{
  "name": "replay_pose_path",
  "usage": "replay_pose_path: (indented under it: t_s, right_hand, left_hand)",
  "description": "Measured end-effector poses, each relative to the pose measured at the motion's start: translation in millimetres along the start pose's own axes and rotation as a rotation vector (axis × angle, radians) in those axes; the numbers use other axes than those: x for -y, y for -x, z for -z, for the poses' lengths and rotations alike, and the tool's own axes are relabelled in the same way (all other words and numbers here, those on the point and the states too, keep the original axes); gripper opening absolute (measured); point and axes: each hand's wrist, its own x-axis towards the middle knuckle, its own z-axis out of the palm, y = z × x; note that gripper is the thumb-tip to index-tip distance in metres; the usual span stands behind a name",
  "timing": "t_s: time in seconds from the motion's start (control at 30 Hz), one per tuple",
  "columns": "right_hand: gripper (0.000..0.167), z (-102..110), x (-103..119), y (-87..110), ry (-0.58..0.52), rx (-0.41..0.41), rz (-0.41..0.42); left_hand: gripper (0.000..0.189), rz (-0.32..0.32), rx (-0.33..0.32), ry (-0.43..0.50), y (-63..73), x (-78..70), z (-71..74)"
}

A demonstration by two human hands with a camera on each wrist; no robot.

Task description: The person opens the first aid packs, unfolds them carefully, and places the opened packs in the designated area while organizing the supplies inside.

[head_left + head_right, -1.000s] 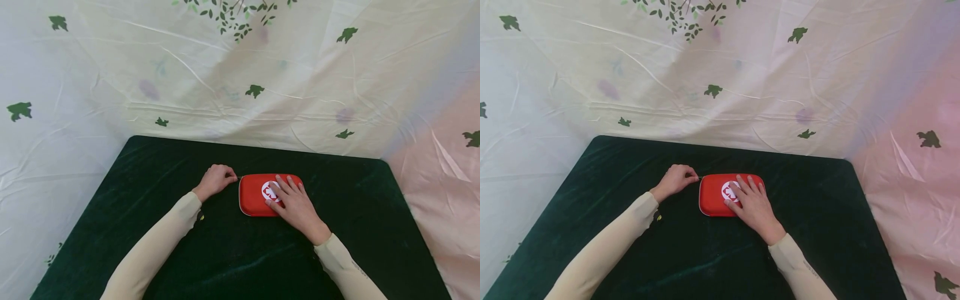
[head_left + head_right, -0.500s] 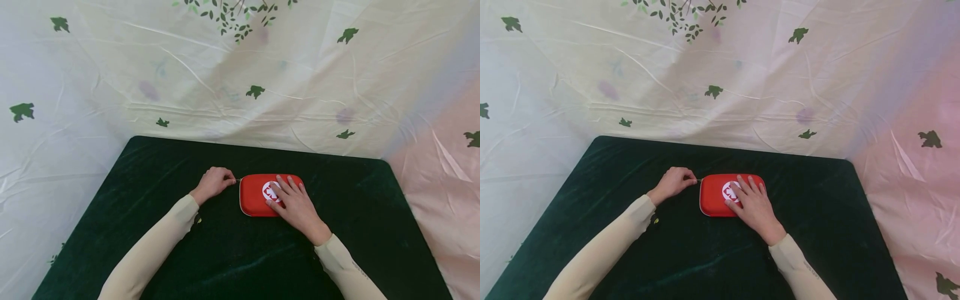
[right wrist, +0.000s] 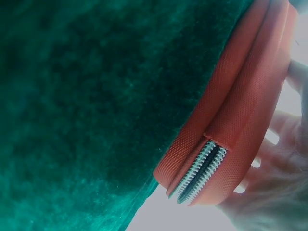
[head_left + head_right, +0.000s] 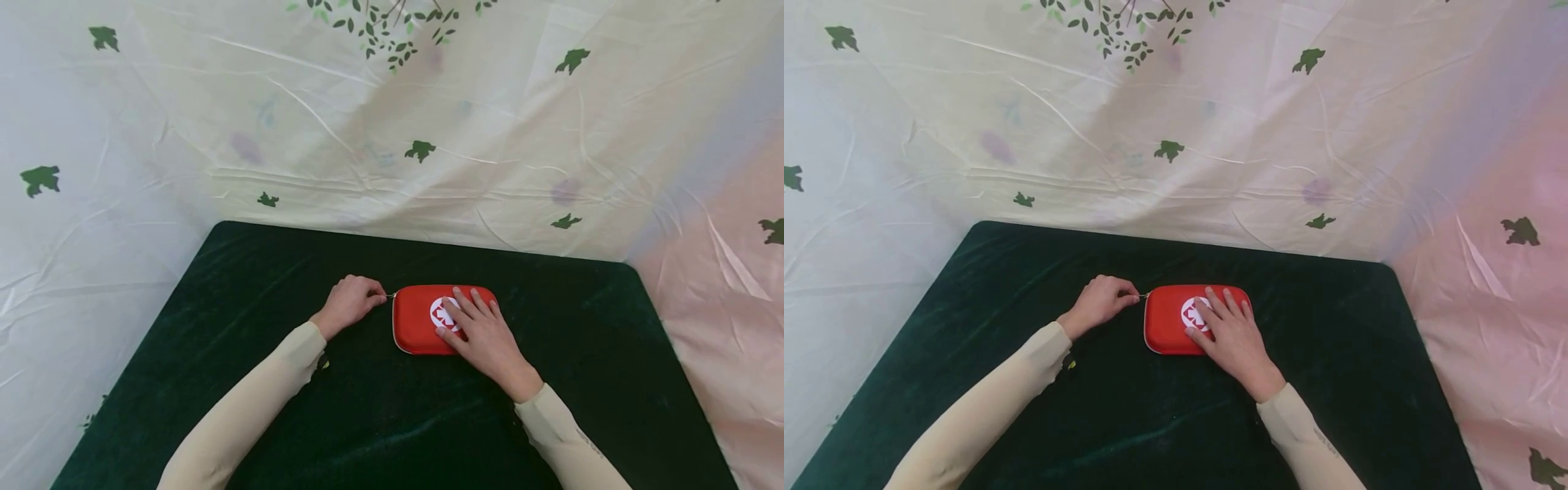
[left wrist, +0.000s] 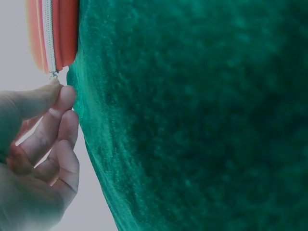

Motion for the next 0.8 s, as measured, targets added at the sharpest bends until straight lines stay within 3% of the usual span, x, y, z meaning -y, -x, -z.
replay_pose_path:
  t_s: [0.5,0.8]
  right_hand:
    - [0.069,0.1,0.7,-0.2,-0.003,0.009,-0.004]
    - [0.070,-1.5,0.7,-0.8,-0.001,0.013,-0.009]
  left_hand:
    - [0.009,-0.015,0.039,-0.028,7.8,-2.8,0.8]
    - [0.010,-0.059,0.059,-0.037,13.0,-1.8,0.1]
